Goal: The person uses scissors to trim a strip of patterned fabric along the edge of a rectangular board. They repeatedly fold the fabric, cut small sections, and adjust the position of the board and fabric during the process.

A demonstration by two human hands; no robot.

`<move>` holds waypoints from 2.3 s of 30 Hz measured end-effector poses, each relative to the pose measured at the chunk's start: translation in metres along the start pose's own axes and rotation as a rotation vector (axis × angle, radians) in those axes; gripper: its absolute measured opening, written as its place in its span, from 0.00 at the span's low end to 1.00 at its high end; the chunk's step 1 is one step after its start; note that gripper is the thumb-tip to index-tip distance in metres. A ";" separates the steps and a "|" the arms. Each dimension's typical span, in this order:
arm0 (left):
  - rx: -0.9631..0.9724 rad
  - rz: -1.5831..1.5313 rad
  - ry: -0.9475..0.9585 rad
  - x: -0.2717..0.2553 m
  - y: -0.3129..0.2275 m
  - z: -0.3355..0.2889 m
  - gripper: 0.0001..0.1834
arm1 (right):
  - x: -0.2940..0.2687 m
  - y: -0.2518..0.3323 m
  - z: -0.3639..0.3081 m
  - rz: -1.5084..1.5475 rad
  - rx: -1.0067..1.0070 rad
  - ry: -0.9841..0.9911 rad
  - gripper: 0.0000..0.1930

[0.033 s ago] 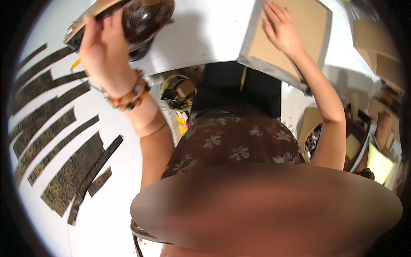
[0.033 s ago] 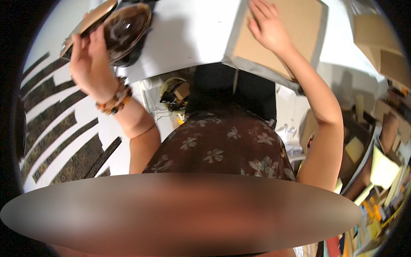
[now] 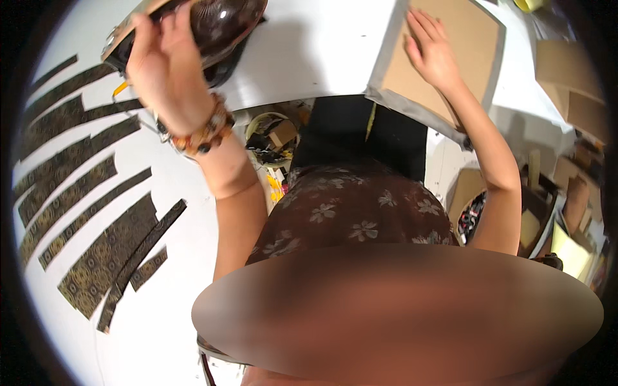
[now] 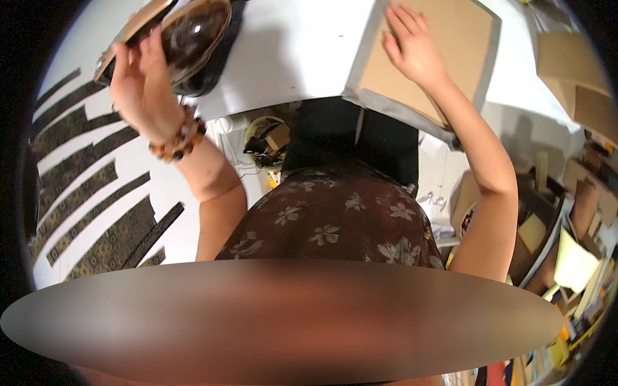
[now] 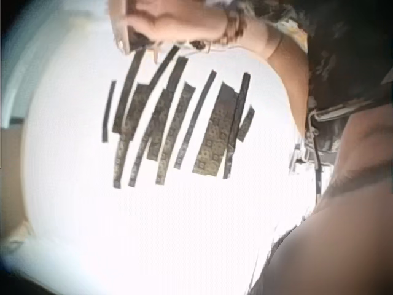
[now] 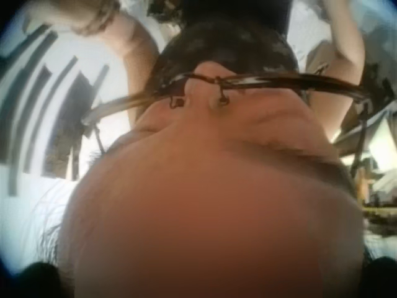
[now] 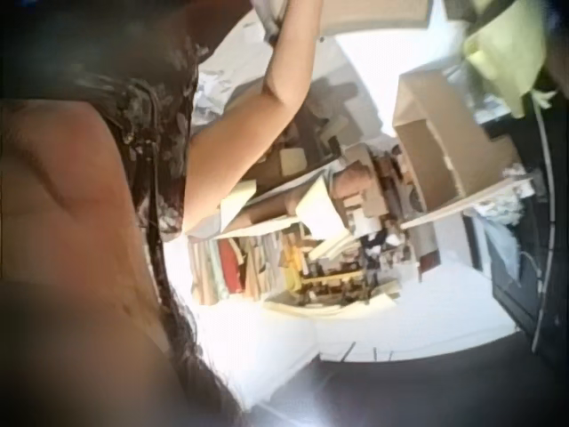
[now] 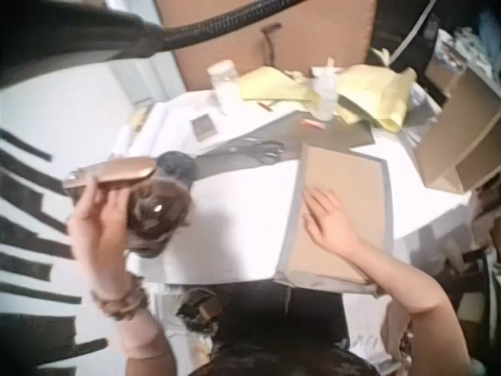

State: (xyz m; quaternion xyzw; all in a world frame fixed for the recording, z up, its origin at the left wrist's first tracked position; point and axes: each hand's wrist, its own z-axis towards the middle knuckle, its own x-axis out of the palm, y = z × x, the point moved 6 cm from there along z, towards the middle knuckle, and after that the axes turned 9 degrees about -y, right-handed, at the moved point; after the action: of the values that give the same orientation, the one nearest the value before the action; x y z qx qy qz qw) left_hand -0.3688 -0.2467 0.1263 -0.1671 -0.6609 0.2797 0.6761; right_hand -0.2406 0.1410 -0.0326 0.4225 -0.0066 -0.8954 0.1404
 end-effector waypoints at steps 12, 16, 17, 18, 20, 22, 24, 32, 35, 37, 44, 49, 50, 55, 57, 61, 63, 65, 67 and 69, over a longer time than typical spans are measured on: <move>0.578 0.287 -0.439 -0.017 0.065 0.083 0.13 | -0.010 0.002 0.004 0.047 0.049 0.117 0.26; 0.471 0.321 -0.599 -0.022 0.090 0.084 0.14 | -0.016 -0.002 0.000 0.039 0.074 0.119 0.26; 0.433 0.308 -0.595 -0.031 0.099 0.093 0.16 | -0.015 -0.001 -0.001 0.043 0.071 0.112 0.26; 0.519 0.273 -0.585 -0.036 0.101 0.102 0.17 | -0.014 0.000 -0.001 0.047 0.068 0.104 0.26; 0.696 0.205 -0.568 -0.055 0.108 0.128 0.18 | -0.010 0.004 0.000 0.059 0.061 0.103 0.26; 0.689 0.287 -0.663 -0.074 0.120 0.146 0.21 | -0.009 0.004 0.002 0.050 0.053 0.115 0.26; 0.501 0.257 -0.678 -0.028 0.125 0.104 0.21 | -0.010 -0.002 -0.002 0.029 0.060 0.119 0.26; 0.092 0.199 0.186 -0.011 0.156 0.038 0.07 | -0.025 -0.001 0.003 0.027 0.118 0.203 0.25; 0.034 0.633 0.165 -0.021 0.178 -0.112 0.08 | -0.023 0.000 0.006 0.157 0.151 0.165 0.23; -0.377 0.678 0.162 -0.047 0.190 -0.167 0.09 | -0.032 0.001 0.017 0.320 0.215 0.119 0.21; -0.738 0.842 0.143 -0.080 0.215 -0.216 0.15 | -0.018 0.033 -0.013 0.560 0.179 0.327 0.11; -0.596 0.719 0.170 -0.083 0.219 -0.231 0.17 | -0.014 0.032 -0.017 0.651 0.324 0.374 0.11; -0.533 0.737 0.215 -0.082 0.219 -0.232 0.18 | -0.014 0.033 -0.015 0.636 0.290 0.367 0.11; 0.016 0.982 0.516 -0.067 0.209 -0.226 0.22 | -0.017 0.043 -0.005 0.552 0.101 0.313 0.13; 0.131 1.076 0.630 -0.061 0.205 -0.224 0.26 | -0.018 0.046 -0.004 0.522 0.074 0.320 0.14; 0.308 1.304 0.863 -0.043 0.205 -0.223 0.31 | -0.018 0.045 -0.004 0.480 0.071 0.344 0.12; 0.317 1.391 0.948 -0.040 0.206 -0.227 0.32 | -0.014 0.041 -0.008 0.495 0.082 0.398 0.15; 0.248 1.338 0.954 -0.040 0.204 -0.221 0.31 | -0.015 0.039 -0.007 0.518 0.120 0.412 0.17; 0.099 1.149 0.873 -0.042 0.199 -0.206 0.28 | -0.017 0.041 0.002 0.554 0.184 0.392 0.16; -0.434 0.938 0.436 -0.071 0.205 -0.211 0.16 | -0.022 0.047 0.006 0.553 0.238 0.445 0.19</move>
State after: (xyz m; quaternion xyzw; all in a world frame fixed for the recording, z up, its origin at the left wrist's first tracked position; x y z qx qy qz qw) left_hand -0.1906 -0.0975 -0.0680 -0.6325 -0.4031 0.3668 0.5504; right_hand -0.2203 0.1009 -0.0063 0.6024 -0.1942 -0.7028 0.3249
